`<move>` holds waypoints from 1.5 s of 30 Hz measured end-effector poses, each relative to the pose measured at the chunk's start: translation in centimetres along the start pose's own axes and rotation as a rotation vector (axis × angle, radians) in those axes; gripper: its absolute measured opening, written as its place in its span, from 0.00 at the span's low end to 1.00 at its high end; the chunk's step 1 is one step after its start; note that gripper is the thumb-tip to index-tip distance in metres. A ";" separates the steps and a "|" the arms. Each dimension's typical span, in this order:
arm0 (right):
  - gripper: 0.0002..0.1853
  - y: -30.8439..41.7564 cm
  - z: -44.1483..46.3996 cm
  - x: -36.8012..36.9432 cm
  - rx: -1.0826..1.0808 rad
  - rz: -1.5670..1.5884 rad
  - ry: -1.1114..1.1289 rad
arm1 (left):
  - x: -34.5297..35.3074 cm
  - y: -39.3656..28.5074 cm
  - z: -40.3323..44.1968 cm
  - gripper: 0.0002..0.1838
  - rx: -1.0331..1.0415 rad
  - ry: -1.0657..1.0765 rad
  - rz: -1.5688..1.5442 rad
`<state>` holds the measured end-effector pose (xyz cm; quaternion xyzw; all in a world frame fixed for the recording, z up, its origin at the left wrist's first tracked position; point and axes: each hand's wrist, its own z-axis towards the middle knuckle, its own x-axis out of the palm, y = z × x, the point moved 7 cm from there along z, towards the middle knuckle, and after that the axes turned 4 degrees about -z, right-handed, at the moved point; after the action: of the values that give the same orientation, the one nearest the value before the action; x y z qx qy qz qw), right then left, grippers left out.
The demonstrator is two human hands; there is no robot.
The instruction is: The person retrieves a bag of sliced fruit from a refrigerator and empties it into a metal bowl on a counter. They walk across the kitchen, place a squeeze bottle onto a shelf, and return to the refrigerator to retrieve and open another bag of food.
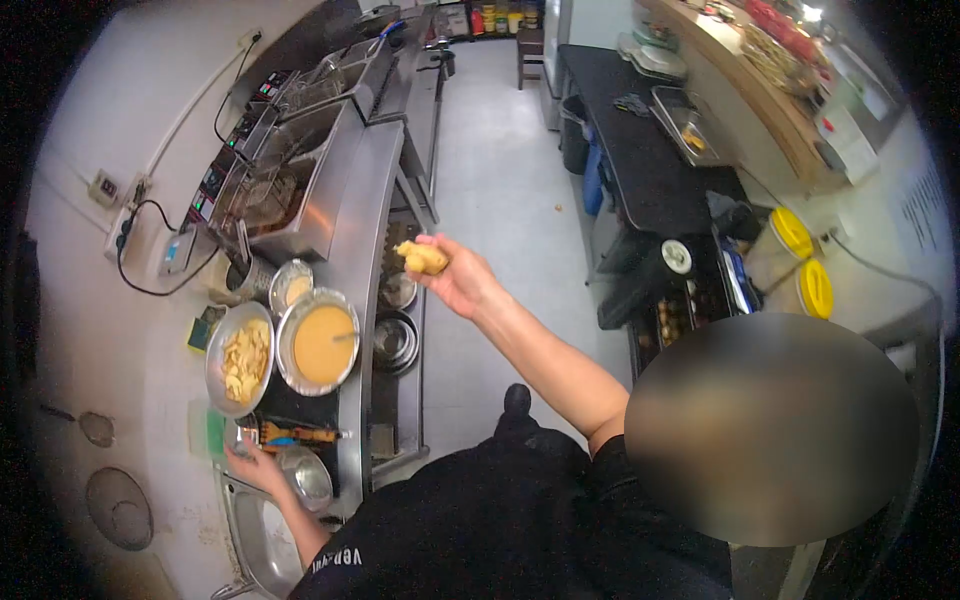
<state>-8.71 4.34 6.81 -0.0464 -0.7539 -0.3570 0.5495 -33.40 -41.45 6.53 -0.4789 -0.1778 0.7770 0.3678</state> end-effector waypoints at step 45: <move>0.10 96.4 107.4 -41.1 -0.111 -0.172 -0.494 | 138.3 -115.4 41.7 0.21 0.217 0.467 -1.044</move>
<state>-33.46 152.29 3.20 -0.0980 -0.8456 -0.4211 0.3132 -60.97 141.19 14.22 -0.4463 -0.2237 0.3803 0.7786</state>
